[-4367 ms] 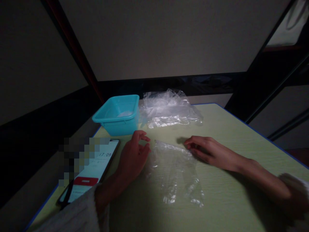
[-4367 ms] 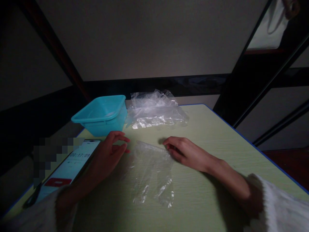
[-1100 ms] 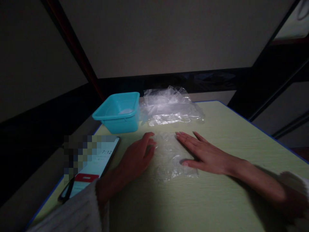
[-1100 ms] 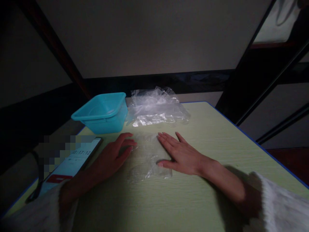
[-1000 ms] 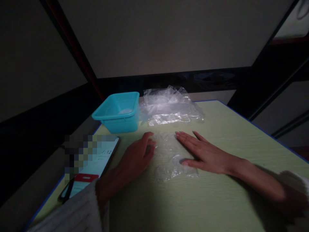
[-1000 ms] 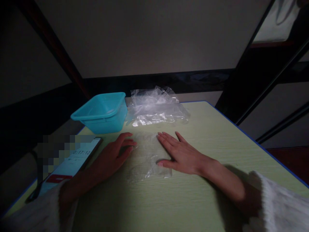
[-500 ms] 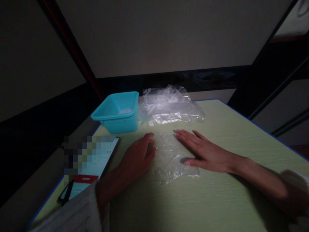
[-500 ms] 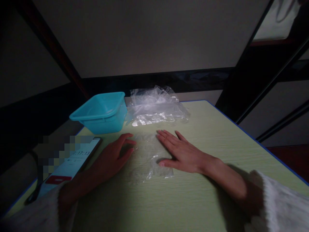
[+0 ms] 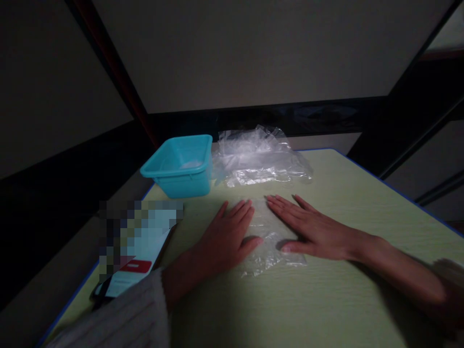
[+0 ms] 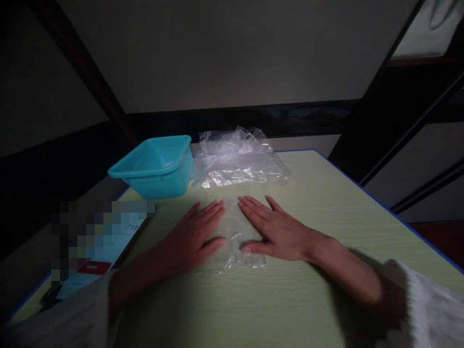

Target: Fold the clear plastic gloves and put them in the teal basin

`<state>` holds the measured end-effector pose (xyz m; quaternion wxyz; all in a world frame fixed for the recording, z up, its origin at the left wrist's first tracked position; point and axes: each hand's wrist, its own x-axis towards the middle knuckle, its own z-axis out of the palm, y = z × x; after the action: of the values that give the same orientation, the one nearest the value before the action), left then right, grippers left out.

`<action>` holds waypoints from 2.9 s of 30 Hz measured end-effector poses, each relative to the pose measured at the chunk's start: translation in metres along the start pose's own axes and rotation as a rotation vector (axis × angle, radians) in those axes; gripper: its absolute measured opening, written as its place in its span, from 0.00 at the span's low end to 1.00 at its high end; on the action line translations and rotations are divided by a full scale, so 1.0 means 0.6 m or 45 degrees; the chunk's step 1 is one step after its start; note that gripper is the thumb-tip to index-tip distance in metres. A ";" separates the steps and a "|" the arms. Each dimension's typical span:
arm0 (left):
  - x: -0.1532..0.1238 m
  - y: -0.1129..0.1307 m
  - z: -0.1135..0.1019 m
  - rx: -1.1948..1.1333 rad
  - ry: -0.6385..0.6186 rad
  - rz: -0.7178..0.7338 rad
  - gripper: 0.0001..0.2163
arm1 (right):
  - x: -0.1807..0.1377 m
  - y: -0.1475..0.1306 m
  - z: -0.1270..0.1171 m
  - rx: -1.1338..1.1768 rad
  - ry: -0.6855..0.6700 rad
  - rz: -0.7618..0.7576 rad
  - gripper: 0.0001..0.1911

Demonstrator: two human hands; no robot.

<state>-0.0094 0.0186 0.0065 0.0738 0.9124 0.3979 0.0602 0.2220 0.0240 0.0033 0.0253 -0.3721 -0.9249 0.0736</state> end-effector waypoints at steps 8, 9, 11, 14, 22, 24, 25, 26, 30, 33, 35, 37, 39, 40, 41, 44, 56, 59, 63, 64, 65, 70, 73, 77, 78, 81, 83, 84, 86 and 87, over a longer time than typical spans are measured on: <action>-0.007 -0.008 0.002 0.002 -0.005 -0.103 0.28 | -0.005 0.006 0.001 0.047 -0.011 -0.033 0.45; -0.008 -0.009 0.002 0.004 -0.008 -0.117 0.28 | -0.006 0.008 -0.001 0.062 -0.013 -0.037 0.45; -0.010 -0.011 0.001 0.011 -0.017 -0.135 0.30 | -0.009 0.011 -0.006 0.088 -0.021 -0.022 0.46; -0.013 -0.010 -0.004 0.029 -0.029 -0.138 0.32 | -0.014 0.015 -0.011 0.106 -0.054 0.014 0.47; -0.017 -0.006 -0.006 0.047 -0.168 -0.132 0.35 | -0.017 0.018 -0.008 0.116 -0.124 0.045 0.51; -0.018 -0.008 -0.004 0.035 -0.179 -0.128 0.35 | -0.018 0.019 -0.010 0.155 -0.106 0.047 0.50; -0.019 -0.009 -0.004 0.023 -0.174 -0.126 0.35 | -0.018 0.019 -0.013 0.180 -0.076 0.037 0.50; -0.020 -0.009 -0.005 0.003 -0.162 -0.121 0.35 | -0.019 0.018 -0.018 0.207 -0.031 0.016 0.49; -0.029 -0.003 -0.007 -0.185 0.015 -0.034 0.29 | -0.023 0.003 -0.045 0.297 0.137 -0.133 0.36; -0.038 0.008 -0.004 -0.457 0.215 -0.016 0.22 | -0.028 -0.021 -0.063 0.343 0.059 -0.224 0.12; -0.041 0.015 0.000 -0.634 0.266 -0.097 0.19 | -0.031 -0.037 -0.068 0.316 -0.005 -0.243 0.06; -0.042 0.020 0.005 -0.775 0.260 -0.154 0.20 | -0.033 -0.047 -0.067 0.253 -0.025 -0.244 0.04; -0.039 0.022 0.008 -0.854 0.229 -0.176 0.22 | -0.035 -0.052 -0.063 0.168 -0.025 -0.249 0.02; -0.037 0.023 0.009 -0.870 0.212 -0.182 0.23 | -0.036 -0.053 -0.060 0.125 -0.023 -0.250 0.02; -0.035 0.023 0.009 -0.877 0.197 -0.185 0.23 | -0.036 -0.053 -0.059 0.086 -0.023 -0.251 0.02; -0.031 0.024 0.007 -0.892 0.171 -0.191 0.23 | -0.038 -0.053 -0.055 0.010 -0.024 -0.257 0.04; -0.031 0.022 0.009 -0.860 0.167 -0.170 0.22 | -0.036 -0.056 -0.048 -0.072 0.045 -0.354 0.06; -0.031 0.022 0.006 -0.856 0.169 -0.177 0.21 | -0.036 -0.057 -0.049 -0.080 0.056 -0.352 0.07; -0.032 0.022 0.006 -0.830 0.161 -0.166 0.20 | -0.035 -0.056 -0.051 -0.051 0.055 -0.335 0.08; -0.032 0.022 0.007 -0.824 0.165 -0.160 0.20 | -0.035 -0.055 -0.051 -0.032 0.053 -0.329 0.08; -0.032 0.021 0.007 -0.821 0.171 -0.154 0.20 | -0.035 -0.055 -0.052 -0.009 0.055 -0.322 0.08; -0.032 0.021 0.008 -0.822 0.195 -0.131 0.20 | -0.035 -0.051 -0.060 0.109 0.069 -0.279 0.07; -0.031 0.021 0.006 -0.821 0.186 -0.116 0.18 | -0.035 -0.048 -0.065 0.174 0.069 -0.259 0.09; -0.031 0.022 0.003 -0.823 0.177 -0.104 0.16 | -0.037 -0.042 -0.066 0.340 0.075 -0.221 0.11; -0.031 0.022 0.003 -0.822 0.178 -0.103 0.16 | -0.038 -0.040 -0.065 0.367 0.081 -0.221 0.11; -0.031 0.022 0.003 -0.827 0.179 -0.115 0.16 | -0.039 -0.037 -0.059 0.357 0.109 -0.251 0.11; -0.031 0.022 0.003 -0.845 0.168 -0.129 0.16 | -0.039 -0.036 -0.055 0.284 0.133 -0.279 0.10; -0.031 0.022 0.003 -0.853 0.167 -0.136 0.16 | -0.039 -0.035 -0.052 0.234 0.145 -0.293 0.10; -0.031 0.021 0.003 -0.867 0.165 -0.141 0.16 | -0.037 -0.034 -0.047 0.131 0.170 -0.326 0.09; -0.031 0.021 0.003 -0.873 0.164 -0.139 0.16 | -0.037 -0.033 -0.045 0.082 0.182 -0.346 0.09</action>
<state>-0.0125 -0.0040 0.0058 0.3536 0.8064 0.4067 0.2436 0.2270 -0.0022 0.0334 0.1128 -0.2466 -0.9598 0.0726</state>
